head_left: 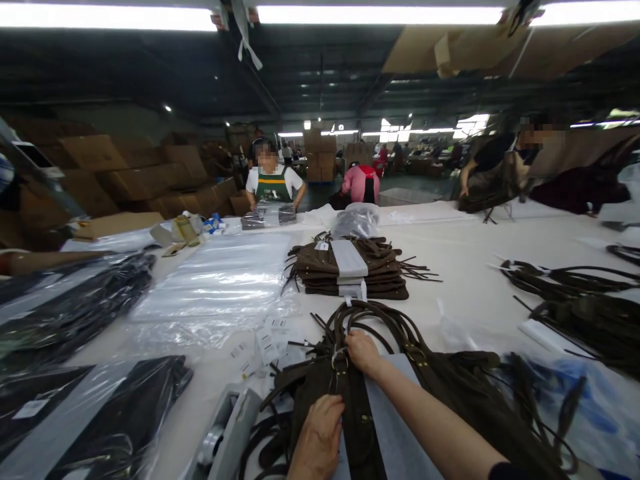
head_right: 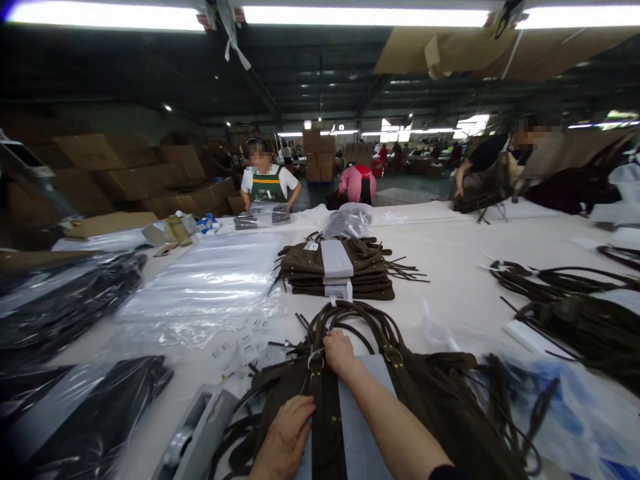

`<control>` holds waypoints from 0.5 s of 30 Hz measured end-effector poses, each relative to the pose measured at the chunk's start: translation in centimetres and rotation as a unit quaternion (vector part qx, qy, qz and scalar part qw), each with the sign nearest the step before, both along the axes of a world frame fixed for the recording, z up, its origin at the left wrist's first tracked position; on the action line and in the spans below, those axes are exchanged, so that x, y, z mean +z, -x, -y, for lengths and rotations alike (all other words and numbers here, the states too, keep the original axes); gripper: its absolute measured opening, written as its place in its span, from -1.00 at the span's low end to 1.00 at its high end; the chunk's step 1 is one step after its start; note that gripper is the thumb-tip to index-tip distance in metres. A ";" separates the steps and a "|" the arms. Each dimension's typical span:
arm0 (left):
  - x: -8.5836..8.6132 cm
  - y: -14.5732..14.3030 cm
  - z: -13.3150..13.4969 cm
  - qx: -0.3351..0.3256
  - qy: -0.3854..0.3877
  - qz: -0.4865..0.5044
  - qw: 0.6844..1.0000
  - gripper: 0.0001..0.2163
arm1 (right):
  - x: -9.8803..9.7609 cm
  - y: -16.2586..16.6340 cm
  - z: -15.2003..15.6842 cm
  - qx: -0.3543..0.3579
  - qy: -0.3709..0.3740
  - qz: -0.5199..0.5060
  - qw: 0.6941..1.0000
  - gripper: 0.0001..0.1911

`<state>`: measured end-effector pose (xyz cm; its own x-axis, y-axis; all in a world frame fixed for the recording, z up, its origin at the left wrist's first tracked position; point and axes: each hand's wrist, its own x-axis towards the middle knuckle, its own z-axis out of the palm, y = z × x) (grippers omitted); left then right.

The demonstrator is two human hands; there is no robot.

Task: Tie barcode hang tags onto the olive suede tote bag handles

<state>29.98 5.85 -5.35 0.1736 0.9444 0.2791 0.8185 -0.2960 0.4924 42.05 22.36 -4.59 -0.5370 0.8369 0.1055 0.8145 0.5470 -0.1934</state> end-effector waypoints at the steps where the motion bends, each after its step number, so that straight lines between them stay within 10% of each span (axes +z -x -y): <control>1: 0.1 0.0 0.0 0.002 0.007 0.004 1.000 -0.69 | 0.1 0.0 -0.3 0.006 -0.012 0.001 1.000 -0.77; 8: -0.2 -0.1 -0.1 0.007 0.027 0.030 0.999 -0.71 | 4.6 -0.5 0.5 0.136 -0.095 0.002 0.986 -0.77; 15: 1.0 -0.4 0.0 0.008 0.049 0.084 0.995 -0.68 | 4.7 -1.7 9.4 0.132 -0.068 0.011 0.989 -0.77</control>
